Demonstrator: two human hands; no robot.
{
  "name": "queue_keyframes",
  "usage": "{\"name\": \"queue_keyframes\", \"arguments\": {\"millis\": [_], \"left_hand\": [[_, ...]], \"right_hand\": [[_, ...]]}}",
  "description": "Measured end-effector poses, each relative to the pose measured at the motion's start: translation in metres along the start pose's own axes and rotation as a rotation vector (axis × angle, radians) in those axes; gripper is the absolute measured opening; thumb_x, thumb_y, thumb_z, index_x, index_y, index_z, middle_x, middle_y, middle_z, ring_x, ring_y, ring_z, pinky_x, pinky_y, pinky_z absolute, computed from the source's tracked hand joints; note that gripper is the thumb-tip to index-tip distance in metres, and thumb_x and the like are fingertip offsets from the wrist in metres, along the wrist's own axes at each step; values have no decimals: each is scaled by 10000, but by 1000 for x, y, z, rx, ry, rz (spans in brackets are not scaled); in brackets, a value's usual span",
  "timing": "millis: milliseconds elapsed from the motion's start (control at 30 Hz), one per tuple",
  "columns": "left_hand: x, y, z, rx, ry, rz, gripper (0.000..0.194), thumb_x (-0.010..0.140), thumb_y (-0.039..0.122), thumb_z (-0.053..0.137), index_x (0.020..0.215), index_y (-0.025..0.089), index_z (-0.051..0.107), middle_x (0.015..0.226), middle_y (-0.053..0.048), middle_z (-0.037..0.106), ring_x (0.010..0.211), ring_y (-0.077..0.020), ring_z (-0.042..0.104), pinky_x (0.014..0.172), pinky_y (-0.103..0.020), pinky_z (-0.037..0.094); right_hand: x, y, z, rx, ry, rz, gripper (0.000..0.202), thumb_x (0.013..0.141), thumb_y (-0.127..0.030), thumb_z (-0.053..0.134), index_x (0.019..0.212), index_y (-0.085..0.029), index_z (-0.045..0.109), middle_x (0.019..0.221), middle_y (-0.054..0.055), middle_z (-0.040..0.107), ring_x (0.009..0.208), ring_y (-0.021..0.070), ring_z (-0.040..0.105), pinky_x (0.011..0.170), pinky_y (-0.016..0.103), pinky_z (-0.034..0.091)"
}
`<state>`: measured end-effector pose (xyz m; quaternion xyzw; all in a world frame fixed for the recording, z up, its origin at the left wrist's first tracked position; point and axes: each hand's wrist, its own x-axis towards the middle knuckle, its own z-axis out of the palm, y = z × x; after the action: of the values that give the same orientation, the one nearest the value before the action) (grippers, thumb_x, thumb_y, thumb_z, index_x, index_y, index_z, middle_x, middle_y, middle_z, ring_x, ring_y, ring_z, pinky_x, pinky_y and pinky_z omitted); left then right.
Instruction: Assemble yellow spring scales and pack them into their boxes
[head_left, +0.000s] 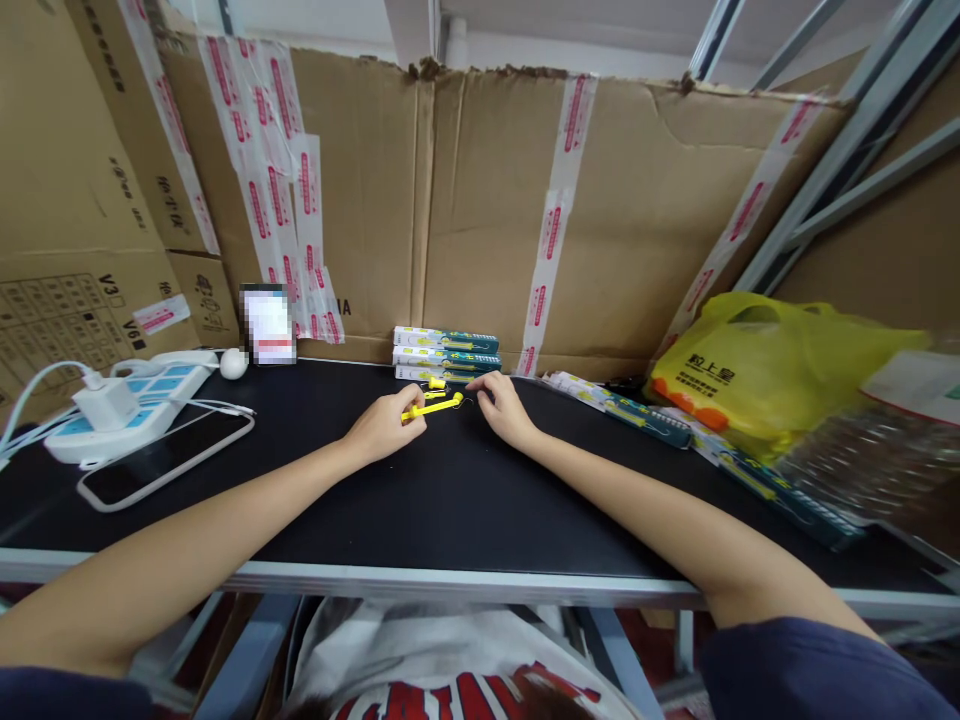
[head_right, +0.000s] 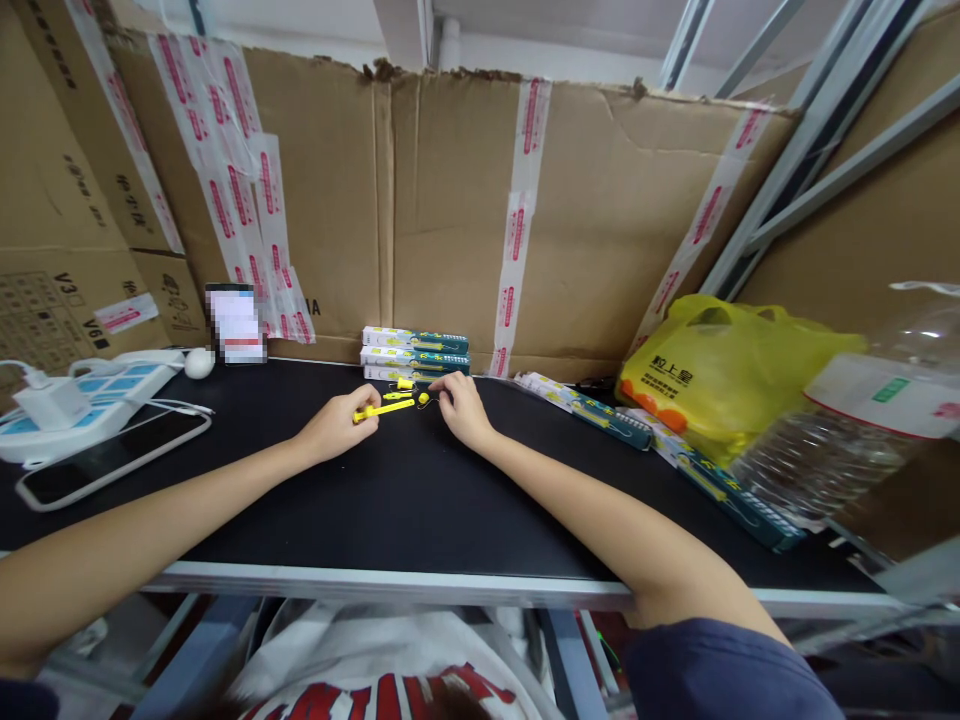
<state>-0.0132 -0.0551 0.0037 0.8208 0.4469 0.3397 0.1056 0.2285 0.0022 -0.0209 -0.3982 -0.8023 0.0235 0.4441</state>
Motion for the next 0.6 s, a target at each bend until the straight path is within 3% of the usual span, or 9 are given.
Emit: {"name": "queue_keyframes", "arguments": {"millis": [200,333,433,600], "left_hand": [[3,-3,-1,-165,35,-32,151,779,228,413,830,181,547,725,18,550,667,-135,501,649,-252,369],[7,-10,0,-315,35,-140,205,811,249,385,824,174,575,645,34,499,546,-104,442,549,-229,344],[10,-15,3,-388,23,-181,209,834,344,454,815,174,575,622,42,483,505,-96,448,505,-218,359],[11,-19,4,-346,55,-74,253,847,415,527,818,170,581,743,-7,622,693,-137,580,683,-256,460]], "right_hand": [[1,14,-7,-206,-131,-31,230,868,-163,490,1037,-193,643,1064,97,581,1014,249,495,931,414,426],[0,11,-6,-248,-260,-151,324,919,-210,470,1209,-231,613,1217,101,553,1112,253,477,983,433,407],[-1,9,-6,-268,-306,-185,331,943,-233,451,1224,-253,625,1302,97,520,1183,261,448,1002,443,398],[0,13,-5,-261,-350,-107,284,927,-230,486,1135,-238,679,1215,94,575,1119,244,499,970,414,428]]}}
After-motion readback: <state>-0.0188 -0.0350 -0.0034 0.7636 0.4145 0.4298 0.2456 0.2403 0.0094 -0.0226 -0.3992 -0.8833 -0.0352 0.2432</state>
